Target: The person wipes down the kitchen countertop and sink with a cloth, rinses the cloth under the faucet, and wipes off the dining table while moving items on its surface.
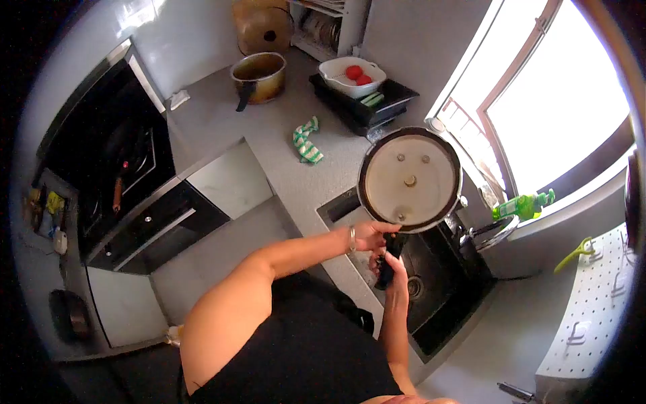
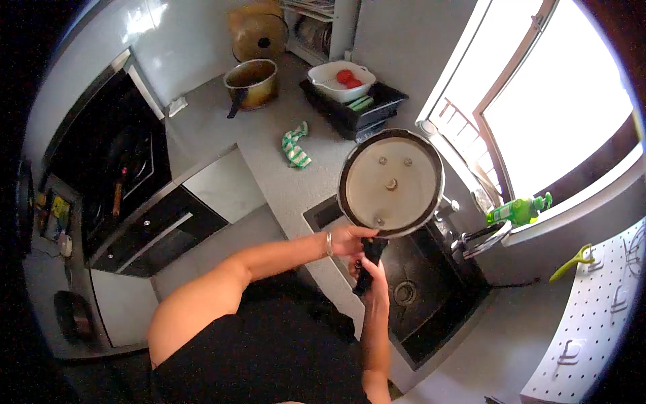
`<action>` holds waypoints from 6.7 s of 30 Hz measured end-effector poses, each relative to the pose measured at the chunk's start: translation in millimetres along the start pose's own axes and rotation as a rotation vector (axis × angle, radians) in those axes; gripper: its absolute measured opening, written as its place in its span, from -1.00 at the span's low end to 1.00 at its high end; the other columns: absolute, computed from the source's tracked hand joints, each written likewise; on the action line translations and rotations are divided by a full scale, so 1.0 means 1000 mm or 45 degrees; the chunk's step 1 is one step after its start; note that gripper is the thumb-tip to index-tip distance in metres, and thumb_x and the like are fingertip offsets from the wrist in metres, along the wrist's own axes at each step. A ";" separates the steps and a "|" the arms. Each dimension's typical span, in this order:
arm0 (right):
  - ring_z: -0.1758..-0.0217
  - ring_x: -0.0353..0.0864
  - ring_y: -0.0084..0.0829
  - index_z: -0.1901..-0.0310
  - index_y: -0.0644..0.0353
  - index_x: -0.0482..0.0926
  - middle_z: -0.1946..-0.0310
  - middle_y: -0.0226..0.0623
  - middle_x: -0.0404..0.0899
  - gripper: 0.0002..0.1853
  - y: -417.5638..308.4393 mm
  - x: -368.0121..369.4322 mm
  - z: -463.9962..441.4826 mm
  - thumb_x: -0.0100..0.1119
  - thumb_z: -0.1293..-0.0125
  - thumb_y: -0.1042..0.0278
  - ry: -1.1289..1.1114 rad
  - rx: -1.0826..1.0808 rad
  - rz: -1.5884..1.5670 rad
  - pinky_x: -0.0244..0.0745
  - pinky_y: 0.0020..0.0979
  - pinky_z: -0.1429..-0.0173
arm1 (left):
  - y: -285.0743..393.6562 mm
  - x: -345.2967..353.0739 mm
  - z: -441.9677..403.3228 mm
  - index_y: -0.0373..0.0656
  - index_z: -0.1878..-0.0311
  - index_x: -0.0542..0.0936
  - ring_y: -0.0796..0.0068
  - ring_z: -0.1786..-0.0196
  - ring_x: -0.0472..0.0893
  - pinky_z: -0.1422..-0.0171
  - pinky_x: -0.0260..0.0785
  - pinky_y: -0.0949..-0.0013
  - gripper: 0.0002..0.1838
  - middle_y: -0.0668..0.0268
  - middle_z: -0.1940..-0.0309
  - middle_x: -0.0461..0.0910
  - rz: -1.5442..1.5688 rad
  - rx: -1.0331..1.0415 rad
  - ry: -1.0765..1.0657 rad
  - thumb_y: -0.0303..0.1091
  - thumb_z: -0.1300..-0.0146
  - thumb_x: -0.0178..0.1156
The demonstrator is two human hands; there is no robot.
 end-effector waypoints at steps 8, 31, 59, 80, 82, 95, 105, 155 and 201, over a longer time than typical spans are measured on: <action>0.51 0.35 -0.51 0.32 0.28 0.42 0.55 -0.41 0.39 -0.78 -0.030 -0.008 0.032 0.08 0.09 0.49 0.474 -0.158 0.473 0.25 -0.53 0.41 | -0.040 0.001 -0.030 -0.12 -0.06 0.43 0.37 0.12 0.53 -0.04 0.38 0.30 -0.50 0.28 0.09 0.51 0.065 -0.131 0.091 0.07 -0.23 0.08; 0.46 0.24 -0.64 0.36 0.31 0.38 0.54 -0.49 0.31 -0.72 -0.037 0.128 -0.090 0.08 0.24 0.60 0.132 -0.290 1.396 0.20 -0.58 0.39 | 0.101 -0.144 0.259 -0.06 0.13 0.55 0.46 0.21 0.57 0.16 0.44 0.39 -0.76 0.32 0.23 0.59 0.365 0.538 0.884 -0.21 -0.16 0.21; 0.23 0.54 0.06 0.15 0.14 0.45 0.40 -0.02 0.57 -0.55 0.045 0.382 -0.543 0.24 0.21 0.34 0.326 -0.476 2.489 0.41 -0.06 0.20 | 0.329 -0.255 0.424 -0.07 0.11 0.49 0.32 0.12 0.57 0.07 0.43 0.34 -0.73 0.19 0.17 0.58 0.536 0.761 0.598 -0.13 -0.23 0.10; 0.20 0.55 0.06 0.08 0.20 0.38 0.34 0.03 0.57 -0.51 0.071 0.371 -0.535 0.19 -0.03 0.06 0.344 -0.219 2.583 0.43 -0.08 0.15 | 0.354 -0.254 0.422 -0.19 0.16 0.44 0.38 0.31 0.63 0.19 0.52 0.37 -0.77 0.23 0.37 0.57 0.054 0.821 0.825 -0.25 -0.24 0.13; 0.20 0.56 0.07 0.06 0.22 0.31 0.35 0.07 0.57 -0.47 0.078 0.373 -0.525 0.17 -0.05 0.03 0.196 -0.196 2.578 0.43 -0.05 0.14 | 0.351 -0.259 0.419 -0.20 0.19 0.44 0.36 0.32 0.63 0.18 0.53 0.37 -0.81 0.22 0.38 0.56 0.009 0.808 0.844 -0.30 -0.23 0.14; 0.27 0.54 -0.18 -0.09 0.35 0.18 0.36 -0.07 0.51 -0.30 0.096 0.404 -0.500 0.26 -0.08 0.06 -0.370 -0.064 2.192 0.43 -0.28 0.18 | 0.343 -0.250 0.391 -0.28 0.18 0.40 0.33 0.41 0.63 0.28 0.56 0.35 -0.83 0.16 0.38 0.57 -0.038 0.867 0.795 -0.47 -0.20 0.13; 0.33 0.44 -0.17 0.04 0.24 0.28 0.35 -0.16 0.38 -0.60 0.001 0.450 -0.612 0.14 -0.07 0.54 -0.563 -0.473 1.960 0.34 -0.27 0.23 | 0.384 -0.220 0.442 -0.02 -0.21 0.25 0.42 -0.13 0.41 -0.15 0.29 0.29 -0.36 0.19 -0.12 0.34 0.169 0.832 0.998 -0.18 -0.10 0.29; 0.39 0.46 -0.52 0.29 0.31 0.51 0.40 -0.31 0.52 -0.83 0.160 0.337 -0.310 0.10 -0.28 0.35 -0.814 0.035 0.924 0.45 -0.49 0.22 | -0.013 0.058 0.529 -0.08 -0.23 0.15 0.50 0.24 0.48 0.23 0.44 0.42 -0.14 0.31 0.21 0.42 -0.084 1.375 1.432 -0.51 0.22 0.34; 0.50 0.45 -0.30 0.38 0.30 0.51 0.46 -0.15 0.48 -0.53 0.721 0.467 -0.154 0.06 -0.19 -0.08 -0.579 0.904 1.385 0.40 -0.28 0.45 | -0.157 0.034 1.478 -0.35 -0.15 0.31 0.28 0.19 0.55 0.10 0.45 0.29 -0.37 0.13 0.14 0.52 -0.200 1.642 2.015 -0.58 0.14 0.09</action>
Point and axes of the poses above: each hand's wrist, its own z-axis away from the middle knuckle, its own x-axis out of the palm, y = z × x, the point moved 4 cm from there along -z, towards the middle knuckle
